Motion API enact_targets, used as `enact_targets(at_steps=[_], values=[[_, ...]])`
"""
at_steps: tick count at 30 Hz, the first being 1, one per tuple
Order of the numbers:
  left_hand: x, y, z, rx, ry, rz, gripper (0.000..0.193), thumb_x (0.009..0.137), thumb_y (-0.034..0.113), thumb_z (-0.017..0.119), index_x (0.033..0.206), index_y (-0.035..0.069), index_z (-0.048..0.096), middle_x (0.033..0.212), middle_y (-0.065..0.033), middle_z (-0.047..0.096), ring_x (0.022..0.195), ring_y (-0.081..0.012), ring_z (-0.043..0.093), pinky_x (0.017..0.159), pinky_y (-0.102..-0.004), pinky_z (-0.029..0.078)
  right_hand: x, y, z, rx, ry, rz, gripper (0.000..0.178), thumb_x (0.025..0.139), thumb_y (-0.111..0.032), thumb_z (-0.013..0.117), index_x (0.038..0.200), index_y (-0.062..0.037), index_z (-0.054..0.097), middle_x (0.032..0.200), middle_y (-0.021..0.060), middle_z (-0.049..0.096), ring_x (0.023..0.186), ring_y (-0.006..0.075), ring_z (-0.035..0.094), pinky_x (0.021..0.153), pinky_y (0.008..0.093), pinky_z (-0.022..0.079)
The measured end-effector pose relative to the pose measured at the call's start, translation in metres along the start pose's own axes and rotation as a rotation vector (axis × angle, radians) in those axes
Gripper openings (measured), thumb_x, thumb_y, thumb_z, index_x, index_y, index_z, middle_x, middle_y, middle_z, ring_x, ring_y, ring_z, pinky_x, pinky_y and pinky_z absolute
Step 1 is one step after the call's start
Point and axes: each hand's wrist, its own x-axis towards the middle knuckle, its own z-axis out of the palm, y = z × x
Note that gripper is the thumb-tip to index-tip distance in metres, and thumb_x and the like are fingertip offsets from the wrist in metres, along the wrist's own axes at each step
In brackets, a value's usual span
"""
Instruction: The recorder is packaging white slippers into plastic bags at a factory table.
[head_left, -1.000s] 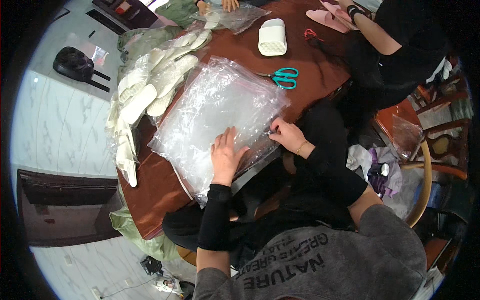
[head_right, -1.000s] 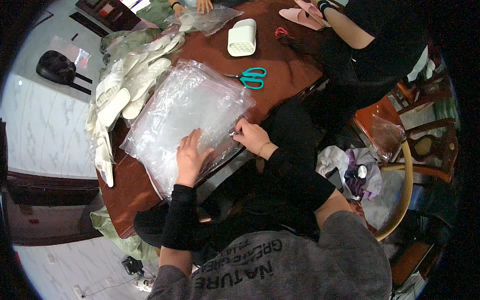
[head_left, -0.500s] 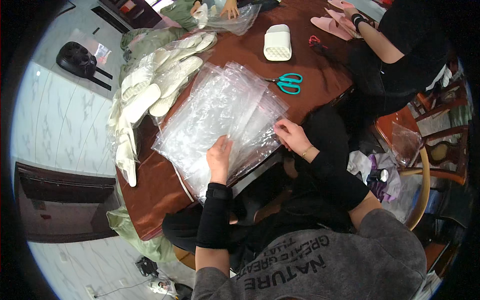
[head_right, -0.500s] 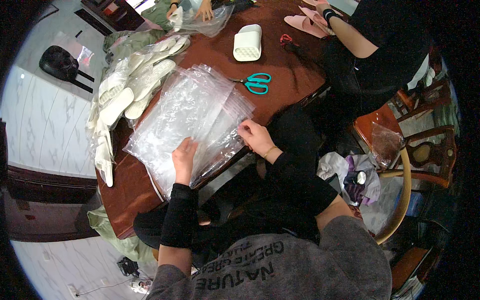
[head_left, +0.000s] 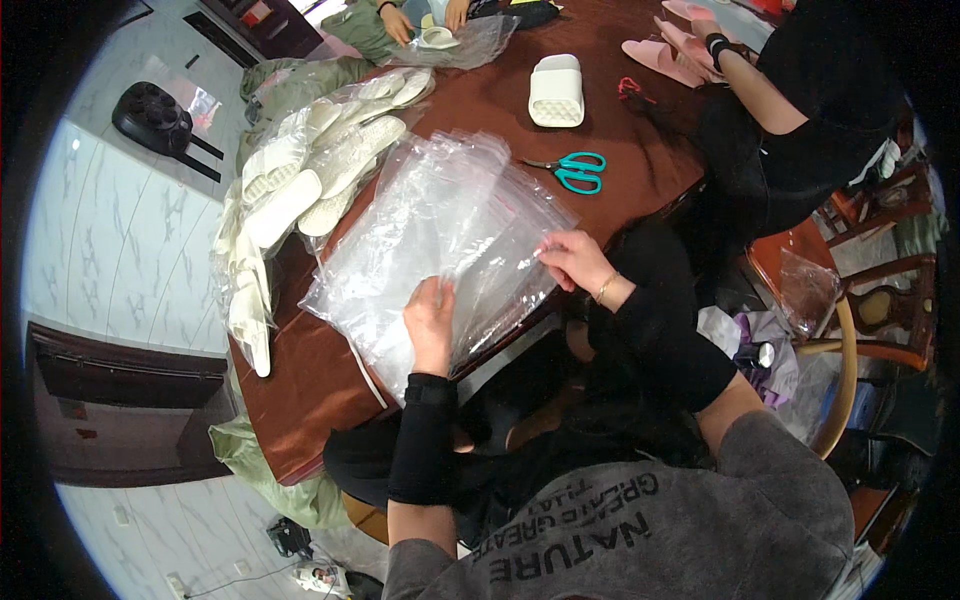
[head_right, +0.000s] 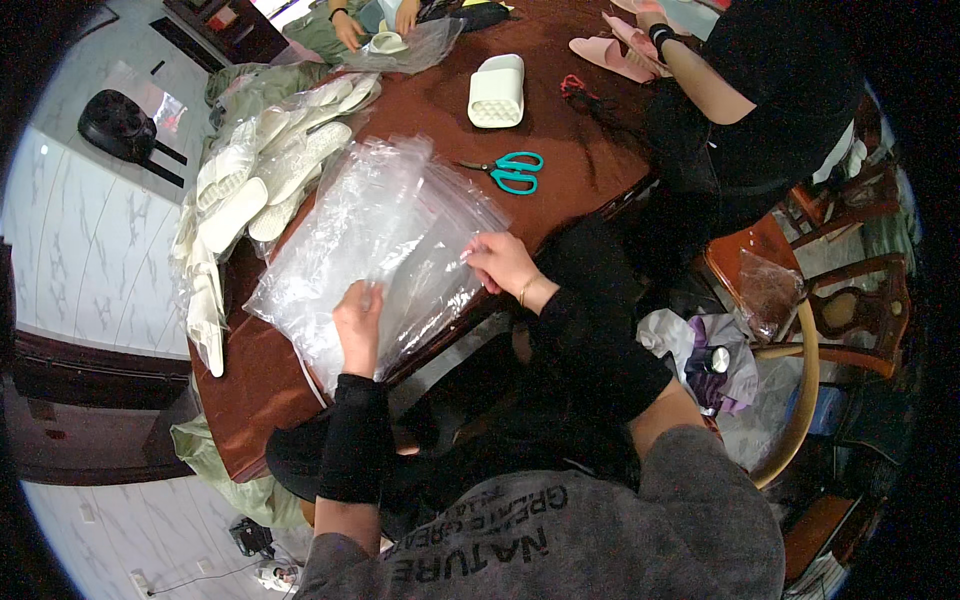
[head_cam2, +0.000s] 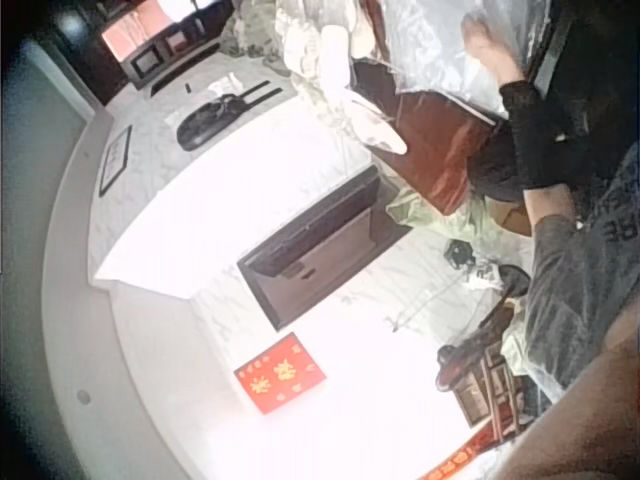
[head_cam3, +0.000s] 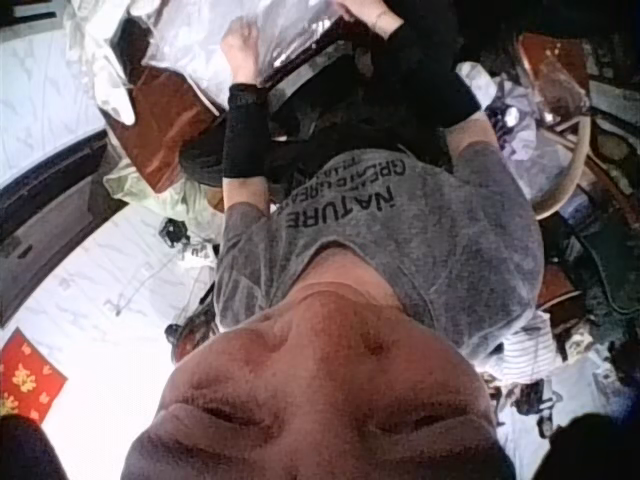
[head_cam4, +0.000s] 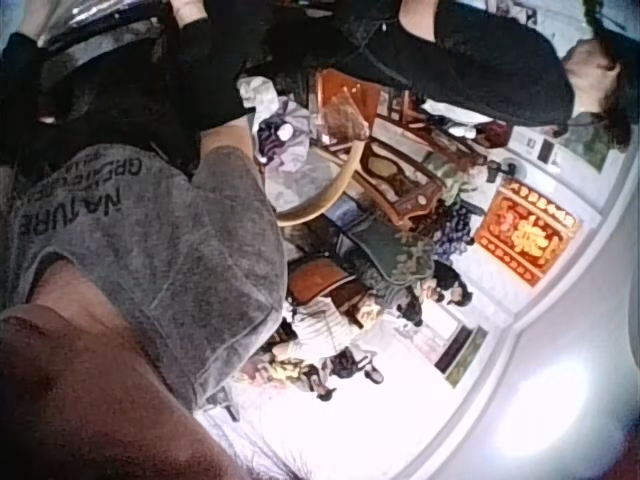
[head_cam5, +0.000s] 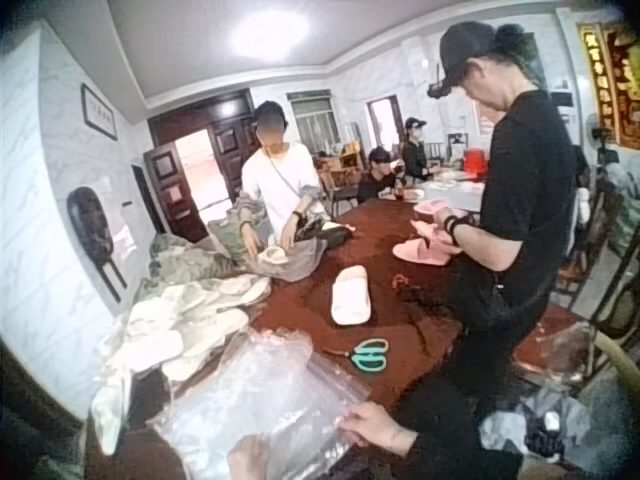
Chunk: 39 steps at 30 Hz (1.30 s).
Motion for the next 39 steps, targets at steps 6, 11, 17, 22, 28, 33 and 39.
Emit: enact_targets(at_steps=[6, 11, 17, 22, 28, 33, 39], values=[[0.015, 0.012, -0.036, 0.000, 0.106, 0.085, 0.010, 0.093, 0.008, 0.075, 0.096, 0.001, 0.069, 0.088, -0.0204, 0.068, 0.076, -0.0395, 0.066, 0.067, -0.0440, 0.052, 0.059, -0.025, -0.003, 0.017, 0.113, -0.006, 0.012, 0.096, -0.012, 0.065, 0.096, -0.0005, 0.067, 0.057, 0.0080, 0.059, 0.044, 0.0149, 0.058, 0.040, 0.0323, 0.045], [-0.013, 0.022, 0.013, 0.038, -0.099, 0.184, 0.014, 0.090, 0.009, 0.070, 0.103, 0.004, 0.067, 0.094, -0.0167, 0.068, 0.087, -0.0377, 0.066, 0.075, -0.0465, 0.054, 0.096, -0.003, -0.036, -0.824, 0.223, -0.147, 0.024, 0.096, -0.022, 0.062, 0.111, -0.0033, 0.065, 0.085, 0.0224, 0.071, 0.077, 0.0359, 0.073, 0.068, 0.0471, 0.057], [-0.038, 0.012, 0.016, 0.056, -0.201, 0.005, 0.036, 0.087, 0.018, 0.073, 0.121, 0.006, 0.065, 0.115, -0.0135, 0.069, 0.105, -0.0376, 0.064, 0.090, -0.0492, 0.052, 0.058, -0.054, -0.037, -0.790, 0.730, -0.364, 0.026, 0.101, -0.025, 0.059, 0.122, -0.0100, 0.065, 0.127, 0.0194, 0.067, 0.123, 0.0361, 0.061, 0.096, 0.0438, 0.051], [-0.044, 0.046, -0.019, 0.091, -0.270, -0.015, 0.074, 0.091, 0.048, 0.071, 0.153, 0.015, 0.047, 0.151, -0.0168, 0.053, 0.138, -0.0388, 0.049, 0.115, -0.0600, 0.035, 0.000, -0.094, 0.052, -1.244, 0.180, -0.801, 0.048, 0.097, -0.037, 0.067, 0.142, -0.0191, 0.061, 0.145, 0.0110, 0.053, 0.141, 0.0330, 0.045, 0.119, 0.0681, 0.024], [-0.020, -0.014, -0.090, 0.521, -0.252, 0.008, 0.082, 0.092, 0.065, 0.063, 0.161, 0.029, 0.039, 0.171, -0.0153, 0.022, 0.157, -0.0454, 0.017, 0.115, -0.0807, 0.017, 0.010, -0.050, 0.077, -1.293, -0.031, -0.614, 0.065, 0.099, -0.042, 0.065, 0.158, -0.0241, 0.045, 0.161, 0.0138, 0.038, 0.149, 0.0387, 0.033, 0.120, 0.0673, 0.023], [-0.011, -0.098, -0.103, 0.588, -0.176, -0.064, 0.094, 0.087, 0.075, 0.062, 0.164, 0.032, 0.033, 0.176, -0.0127, 0.008, 0.160, -0.0472, 0.002, 0.114, -0.0836, 0.009, 0.020, -0.080, 0.088, -1.337, 0.013, -0.643, 0.066, 0.098, -0.039, 0.066, 0.159, -0.0235, 0.044, 0.163, 0.0146, 0.035, 0.150, 0.0394, 0.034, 0.120, 0.0671, 0.025], [-0.034, -0.118, -0.091, 0.496, -0.258, -0.132, 0.104, 0.079, 0.081, 0.065, 0.164, 0.030, 0.034, 0.175, -0.0162, 0.009, 0.159, -0.0487, -0.002, 0.113, -0.0842, 0.005, 0.036, -0.150, 0.171, -1.367, -0.017, -0.898, 0.070, 0.096, -0.037, 0.069, 0.160, -0.0297, 0.042, 0.168, 0.0120, 0.031, 0.153, 0.0397, 0.030, 0.120, 0.0677, 0.024]])
